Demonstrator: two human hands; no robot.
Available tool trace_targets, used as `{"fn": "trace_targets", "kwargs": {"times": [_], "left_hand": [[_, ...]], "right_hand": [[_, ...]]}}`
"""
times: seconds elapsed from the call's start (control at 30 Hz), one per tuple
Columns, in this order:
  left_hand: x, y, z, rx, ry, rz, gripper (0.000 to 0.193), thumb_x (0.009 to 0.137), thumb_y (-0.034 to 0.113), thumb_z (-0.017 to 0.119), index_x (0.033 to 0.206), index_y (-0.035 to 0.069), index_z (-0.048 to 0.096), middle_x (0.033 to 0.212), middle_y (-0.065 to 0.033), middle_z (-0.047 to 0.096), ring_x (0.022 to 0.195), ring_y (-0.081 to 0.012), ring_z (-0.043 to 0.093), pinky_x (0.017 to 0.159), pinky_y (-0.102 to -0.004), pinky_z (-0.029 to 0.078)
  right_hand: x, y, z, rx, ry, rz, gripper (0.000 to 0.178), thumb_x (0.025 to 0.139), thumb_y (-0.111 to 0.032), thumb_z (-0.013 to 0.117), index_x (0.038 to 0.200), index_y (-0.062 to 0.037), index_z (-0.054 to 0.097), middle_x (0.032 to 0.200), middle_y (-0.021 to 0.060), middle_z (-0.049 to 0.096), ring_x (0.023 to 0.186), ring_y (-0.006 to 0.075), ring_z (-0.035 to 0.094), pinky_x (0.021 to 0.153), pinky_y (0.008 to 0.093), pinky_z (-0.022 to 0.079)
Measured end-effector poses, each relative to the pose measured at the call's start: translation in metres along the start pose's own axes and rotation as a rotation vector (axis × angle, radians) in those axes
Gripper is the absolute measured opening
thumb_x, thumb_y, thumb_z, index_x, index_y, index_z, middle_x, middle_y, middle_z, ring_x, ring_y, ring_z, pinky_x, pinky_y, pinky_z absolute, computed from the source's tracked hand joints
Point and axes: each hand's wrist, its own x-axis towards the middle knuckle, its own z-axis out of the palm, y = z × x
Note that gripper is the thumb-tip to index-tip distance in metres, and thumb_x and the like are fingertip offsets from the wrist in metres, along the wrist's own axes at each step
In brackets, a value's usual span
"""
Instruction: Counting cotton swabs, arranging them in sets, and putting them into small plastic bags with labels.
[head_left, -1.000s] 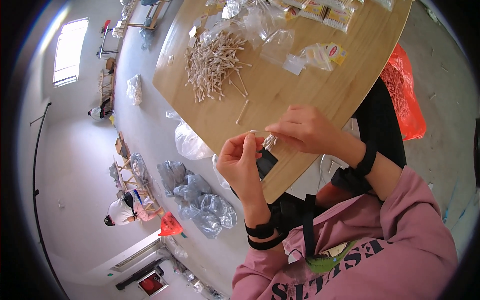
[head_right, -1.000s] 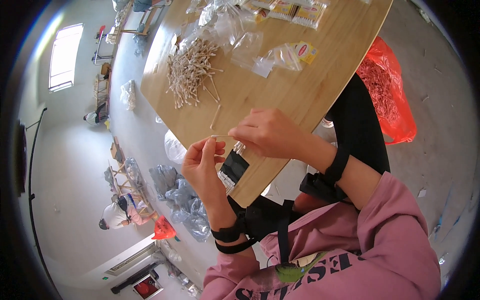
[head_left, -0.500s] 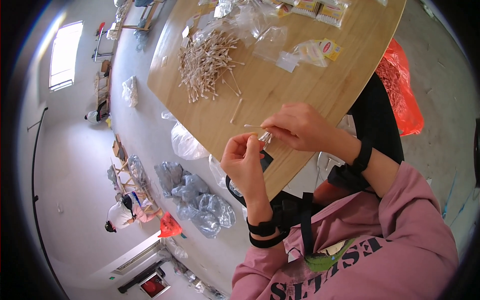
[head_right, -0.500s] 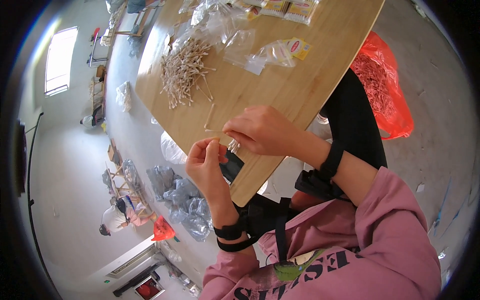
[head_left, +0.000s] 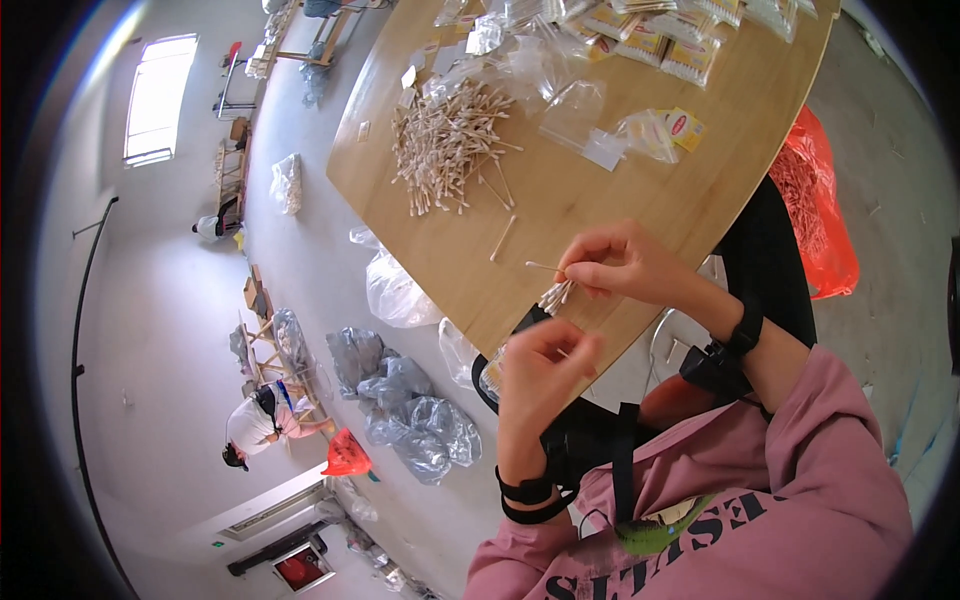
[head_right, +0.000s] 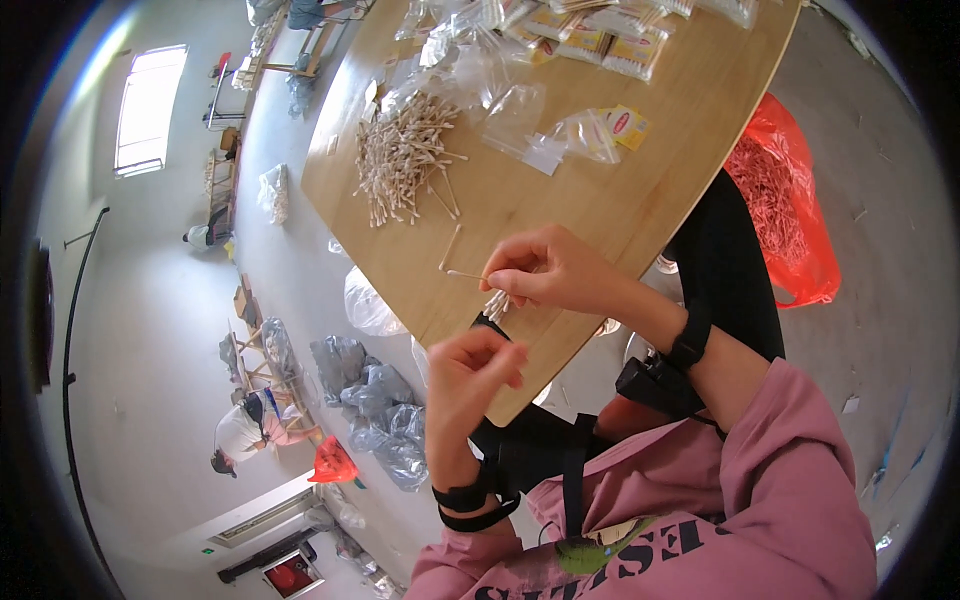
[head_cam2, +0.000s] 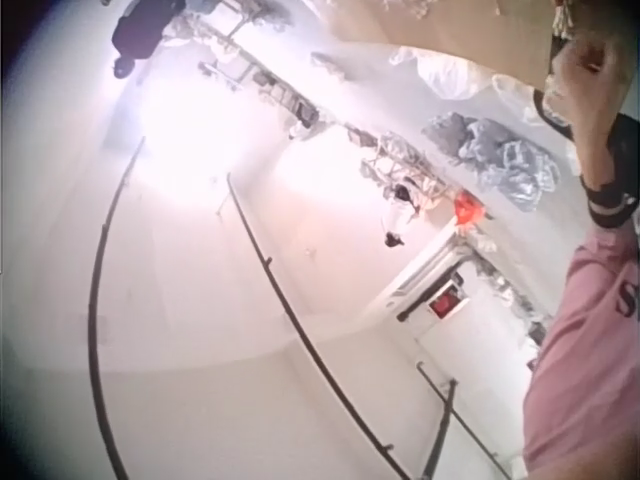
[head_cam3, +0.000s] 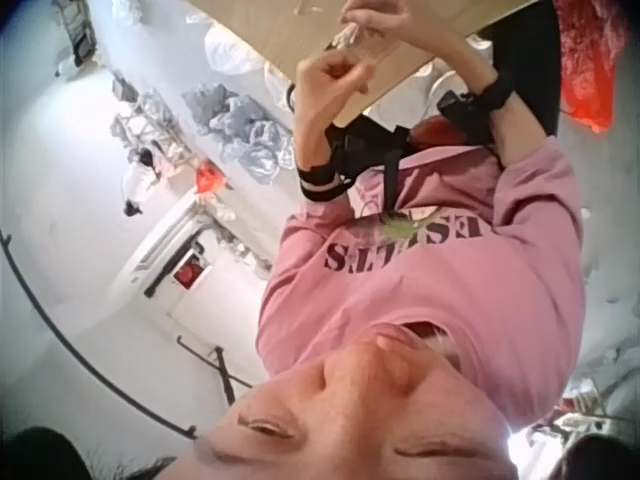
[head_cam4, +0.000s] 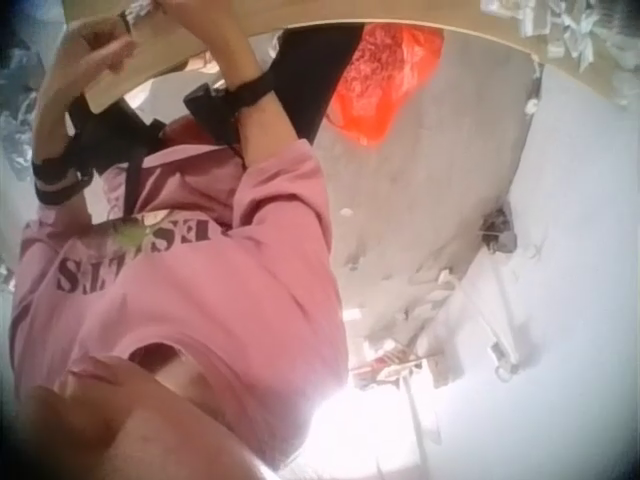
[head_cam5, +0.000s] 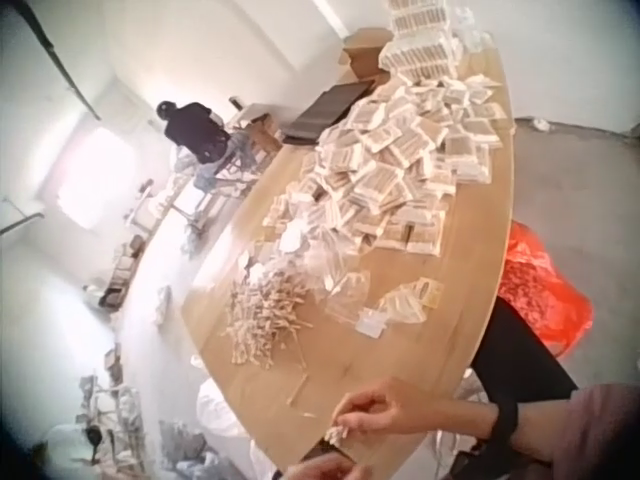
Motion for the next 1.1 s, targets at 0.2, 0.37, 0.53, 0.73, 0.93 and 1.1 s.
{"fn": "trace_targets", "kwargs": {"times": [0.2,0.37,0.53,0.73,0.93,1.1], "left_hand": [[0.006,0.005,0.007,-0.367,0.448,0.158,0.014,0.090,0.010,0.064,0.098,-0.001,0.068,0.083,-0.0086,0.070,0.073,-0.0117,0.067,0.055,-0.0213,0.049],[0.013,0.003,-0.005,-0.364,0.570,0.195,0.018,0.091,0.013,0.066,0.099,-0.002,0.067,0.086,-0.0097,0.071,0.074,-0.0131,0.068,0.052,-0.0208,0.050],[0.019,0.003,-0.004,-0.397,0.596,0.176,0.017,0.089,0.014,0.068,0.097,-0.002,0.067,0.084,-0.0097,0.070,0.072,-0.0138,0.068,0.050,-0.0210,0.050],[0.023,0.000,-0.001,-0.412,0.593,0.195,0.015,0.089,0.011,0.067,0.096,-0.002,0.068,0.084,-0.0100,0.070,0.072,-0.0142,0.068,0.049,-0.0205,0.049],[0.021,0.001,0.005,-0.449,0.612,0.219,0.014,0.089,0.010,0.066,0.096,-0.003,0.067,0.084,-0.0107,0.071,0.071,-0.0148,0.069,0.048,-0.0206,0.050],[0.019,0.002,0.006,-0.452,0.601,0.217,0.017,0.089,0.010,0.067,0.098,-0.004,0.067,0.085,-0.0119,0.071,0.070,-0.0141,0.069,0.048,-0.0201,0.049]], "right_hand": [[-0.002,0.000,-0.001,0.002,-0.033,0.051,0.014,0.090,-0.011,0.063,0.091,0.0012,0.069,0.071,-0.0001,0.062,0.065,0.0045,0.056,0.058,0.0199,0.045],[-0.003,-0.003,0.006,-0.111,-0.038,0.040,0.013,0.089,-0.012,0.064,0.091,0.0005,0.069,0.074,0.0009,0.064,0.066,0.0057,0.058,0.062,0.0213,0.047],[0.000,0.000,0.003,-0.175,-0.042,-0.055,0.013,0.088,-0.012,0.066,0.092,0.0007,0.069,0.076,0.0018,0.067,0.069,0.0066,0.061,0.065,0.0225,0.049],[0.003,0.005,0.001,-0.267,-0.062,-0.146,0.012,0.089,-0.009,0.066,0.096,-0.0004,0.070,0.079,0.0014,0.067,0.070,0.0066,0.060,0.065,0.0224,0.048],[0.000,0.003,0.002,-0.249,-0.070,-0.132,0.012,0.089,-0.010,0.066,0.093,0.0003,0.069,0.078,0.0029,0.067,0.069,0.0073,0.061,0.064,0.0228,0.049],[-0.002,0.000,0.001,-0.145,-0.071,-0.003,0.009,0.089,-0.007,0.065,0.093,-0.0009,0.070,0.075,0.0022,0.066,0.068,0.0066,0.060,0.061,0.0211,0.047]]}}
